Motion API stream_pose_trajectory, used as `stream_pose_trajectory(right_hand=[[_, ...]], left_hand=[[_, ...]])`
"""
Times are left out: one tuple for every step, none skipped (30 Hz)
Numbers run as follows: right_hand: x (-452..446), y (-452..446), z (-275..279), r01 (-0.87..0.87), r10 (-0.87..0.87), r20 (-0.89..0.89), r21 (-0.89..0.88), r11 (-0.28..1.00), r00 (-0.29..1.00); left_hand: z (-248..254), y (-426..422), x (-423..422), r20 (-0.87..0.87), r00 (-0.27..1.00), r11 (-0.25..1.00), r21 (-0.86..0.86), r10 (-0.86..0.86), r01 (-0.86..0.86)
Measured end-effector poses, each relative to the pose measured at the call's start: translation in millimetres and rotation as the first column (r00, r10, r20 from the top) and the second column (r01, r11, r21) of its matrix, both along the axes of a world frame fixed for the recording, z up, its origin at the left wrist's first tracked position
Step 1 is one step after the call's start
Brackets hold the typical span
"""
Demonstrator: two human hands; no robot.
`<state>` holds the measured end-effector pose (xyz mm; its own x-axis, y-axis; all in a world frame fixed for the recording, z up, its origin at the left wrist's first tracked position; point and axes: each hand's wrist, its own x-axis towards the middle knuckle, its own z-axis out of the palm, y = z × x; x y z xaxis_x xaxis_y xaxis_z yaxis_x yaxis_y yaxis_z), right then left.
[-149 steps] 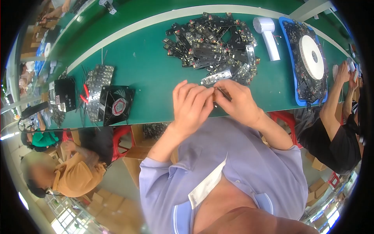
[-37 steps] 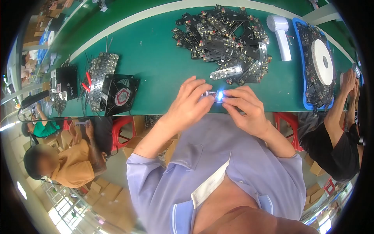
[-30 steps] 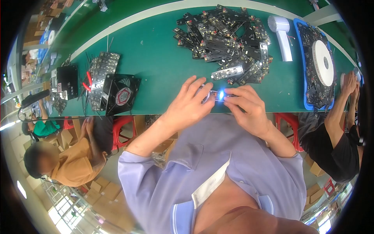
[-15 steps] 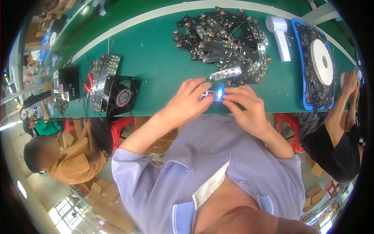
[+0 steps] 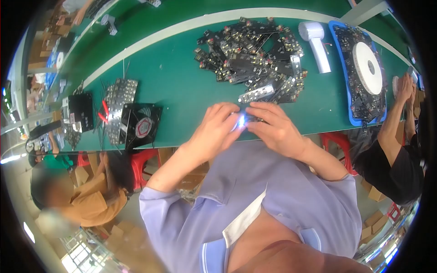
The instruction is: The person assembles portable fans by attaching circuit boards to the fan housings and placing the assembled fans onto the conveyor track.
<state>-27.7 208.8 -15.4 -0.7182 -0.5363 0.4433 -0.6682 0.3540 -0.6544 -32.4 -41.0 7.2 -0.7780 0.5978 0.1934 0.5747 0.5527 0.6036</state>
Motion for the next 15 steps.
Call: stream_pose_trajectory(right_hand=[[6,1,-5,0.015,-0.015,0.033,-0.002,1.0,0.999],[9,2,-9,0.031,-0.03,0.062,-0.002,1.0,0.998],[10,5,-11,0.002,-0.003,0.074,0.018,1.0,0.997],[10,7,-14,-0.026,0.023,0.086,0.033,0.999,0.996],[11,8,-15,-0.054,0.049,0.098,0.045,0.998,0.994],[10,12,-5,-0.067,0.061,0.096,0.057,0.996,0.993],[-3,19,11,-0.032,0.03,0.078,0.029,0.999,0.996],[-23,25,33,0.012,-0.012,0.041,0.002,1.0,0.999],[-31,30,47,0.041,-0.041,0.034,-0.022,0.999,0.999],[-58,27,55,0.128,-0.129,-0.054,-0.016,0.992,0.99],[-95,23,60,0.186,-0.187,-0.109,-0.022,0.982,0.976],[-135,19,58,0.261,-0.261,-0.023,-0.011,0.965,0.965],[-176,9,54,0.34,-0.337,0.046,-0.12,0.933,0.94],[-220,5,49,0.383,-0.382,0.037,-0.14,0.913,0.924],[-262,1,36,0.473,-0.457,0.135,-0.129,0.872,0.879]], left_hand=[[1,0,2,0.019,1.0,1.0,-0.009,0.013,-0.013],[2,1,0,0.015,1.0,1.0,-0.018,0.007,-0.007],[2,1,-1,0.013,1.0,1.0,-0.028,0.002,-0.002],[4,1,-1,0.009,1.0,0.999,-0.043,-0.003,0.004],[7,5,0,-0.09,0.996,1.0,0.003,-0.018,0.019],[11,8,1,-0.192,0.981,0.998,0.045,-0.029,0.039],[15,8,1,-0.303,0.952,0.994,0.085,-0.036,0.065],[19,0,7,-0.408,0.913,0.979,0.191,0.014,0.07],[16,-6,24,-0.472,0.878,0.95,0.304,0.084,0.073],[11,-4,22,-0.447,0.878,0.931,0.364,0.171,0.004],[4,1,13,-0.378,0.896,0.928,0.363,0.232,-0.087],[-5,7,3,-0.306,0.904,0.917,0.354,0.298,-0.183],[-15,12,-6,-0.236,0.9,0.899,0.338,0.368,-0.279],[-26,15,-12,-0.201,0.887,0.882,0.327,0.416,-0.339],[-36,17,-14,-0.181,0.876,0.868,0.324,0.447,-0.375]])
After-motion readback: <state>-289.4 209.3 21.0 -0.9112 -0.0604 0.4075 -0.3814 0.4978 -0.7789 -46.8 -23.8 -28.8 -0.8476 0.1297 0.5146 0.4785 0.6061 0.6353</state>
